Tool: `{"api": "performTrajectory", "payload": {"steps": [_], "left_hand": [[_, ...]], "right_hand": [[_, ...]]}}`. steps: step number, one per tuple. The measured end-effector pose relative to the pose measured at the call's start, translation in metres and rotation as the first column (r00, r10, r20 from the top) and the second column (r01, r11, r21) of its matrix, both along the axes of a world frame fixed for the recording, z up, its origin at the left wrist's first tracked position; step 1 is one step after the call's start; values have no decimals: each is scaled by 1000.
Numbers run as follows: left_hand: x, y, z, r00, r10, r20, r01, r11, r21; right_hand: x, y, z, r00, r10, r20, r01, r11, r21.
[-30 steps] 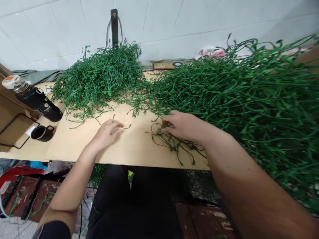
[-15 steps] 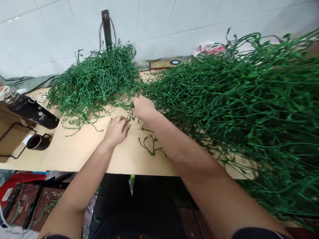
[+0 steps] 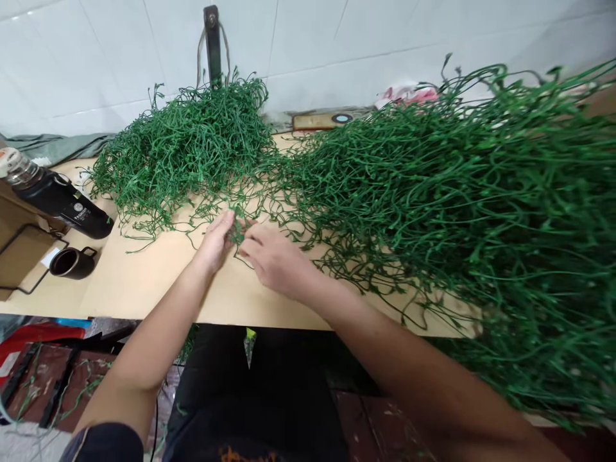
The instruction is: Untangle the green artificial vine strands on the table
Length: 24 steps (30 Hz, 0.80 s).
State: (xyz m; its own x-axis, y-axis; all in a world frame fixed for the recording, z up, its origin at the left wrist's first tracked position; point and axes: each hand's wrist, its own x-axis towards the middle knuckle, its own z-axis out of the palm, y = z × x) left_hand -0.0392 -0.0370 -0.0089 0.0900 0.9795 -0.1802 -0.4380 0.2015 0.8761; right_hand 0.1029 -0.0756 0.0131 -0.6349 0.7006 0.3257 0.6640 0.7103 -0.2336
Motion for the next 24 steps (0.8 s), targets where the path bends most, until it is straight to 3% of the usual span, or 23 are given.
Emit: {"api": "performTrajectory", "payload": {"steps": [3, 7, 11, 16, 21, 24], "left_hand": [[-8, -5, 12, 996, 80, 37, -74, 988, -134], [-24, -13, 19, 991, 121, 62, -104, 969, -225], [-27, -26, 18, 988, 135, 69, -118, 972, -205], [-22, -43, 16, 995, 75, 73, -63, 985, -158], [-15, -57, 14, 997, 39, 68, -28, 988, -153], [-10, -66, 12, 1000, 24, 19, -22, 991, -129]], "right_hand": [[-2, -16, -12, 1000, -15, 24, 17, 998, -59], [12, -20, -19, 992, -111, -62, 103, 987, -123], [31, -24, -17, 963, -175, -204, 134, 971, -199], [49, -31, -5, 931, -248, -269, 178, 950, -258], [32, -25, 2, 848, -326, -418, 305, 945, -118], [11, -21, 0, 869, -298, -396, 223, 949, -224]]}}
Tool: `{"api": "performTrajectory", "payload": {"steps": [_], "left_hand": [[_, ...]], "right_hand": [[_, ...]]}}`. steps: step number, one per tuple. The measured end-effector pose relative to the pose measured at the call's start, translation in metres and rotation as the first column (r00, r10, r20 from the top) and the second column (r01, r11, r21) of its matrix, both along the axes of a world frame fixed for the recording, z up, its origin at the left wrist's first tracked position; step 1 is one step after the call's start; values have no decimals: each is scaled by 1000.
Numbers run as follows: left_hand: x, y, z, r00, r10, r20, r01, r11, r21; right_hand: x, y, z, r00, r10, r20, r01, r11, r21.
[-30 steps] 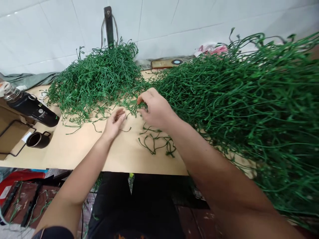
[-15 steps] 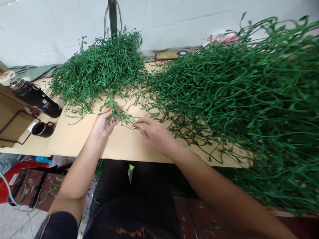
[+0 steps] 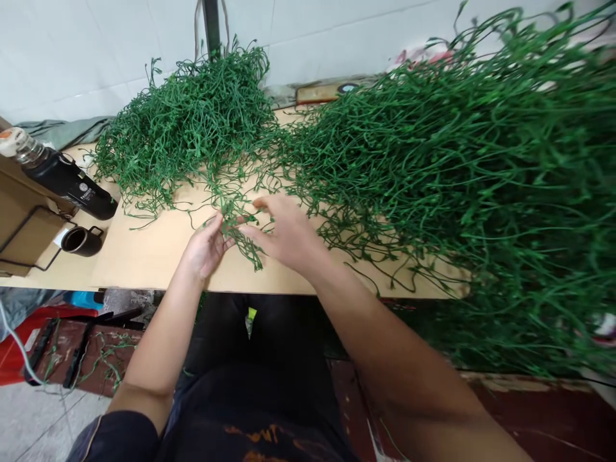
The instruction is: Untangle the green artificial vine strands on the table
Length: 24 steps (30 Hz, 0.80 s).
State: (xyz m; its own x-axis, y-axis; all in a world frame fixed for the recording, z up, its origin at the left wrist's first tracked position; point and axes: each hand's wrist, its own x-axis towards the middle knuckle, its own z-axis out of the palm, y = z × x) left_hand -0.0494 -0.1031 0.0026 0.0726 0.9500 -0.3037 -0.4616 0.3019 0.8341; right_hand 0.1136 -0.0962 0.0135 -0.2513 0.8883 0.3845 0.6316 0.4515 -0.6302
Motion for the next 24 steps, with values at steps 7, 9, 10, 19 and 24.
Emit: {"api": "performTrajectory", "payload": {"steps": [7, 9, 10, 19, 24], "left_hand": [[-6, -14, -2, 995, -3, -102, 4, 1000, 8], [-8, -14, -1, 995, 26, -92, -27, 1000, -12], [-9, -14, 0, 995, 45, -91, -47, 999, -20], [-8, -4, 3, 994, -97, -59, 96, 995, -11], [-6, 2, -1, 994, 35, -107, -31, 998, 47]], "right_hand": [[-8, 2, -12, 982, -17, -188, -40, 956, -292], [-2, 5, -17, 945, -65, -320, -43, 946, -321], [1, 6, -19, 921, -78, -382, -56, 943, -329], [0, 5, -27, 830, -128, -543, -101, 922, -373], [-1, -4, -27, 920, -48, -388, -116, 914, -389]]}}
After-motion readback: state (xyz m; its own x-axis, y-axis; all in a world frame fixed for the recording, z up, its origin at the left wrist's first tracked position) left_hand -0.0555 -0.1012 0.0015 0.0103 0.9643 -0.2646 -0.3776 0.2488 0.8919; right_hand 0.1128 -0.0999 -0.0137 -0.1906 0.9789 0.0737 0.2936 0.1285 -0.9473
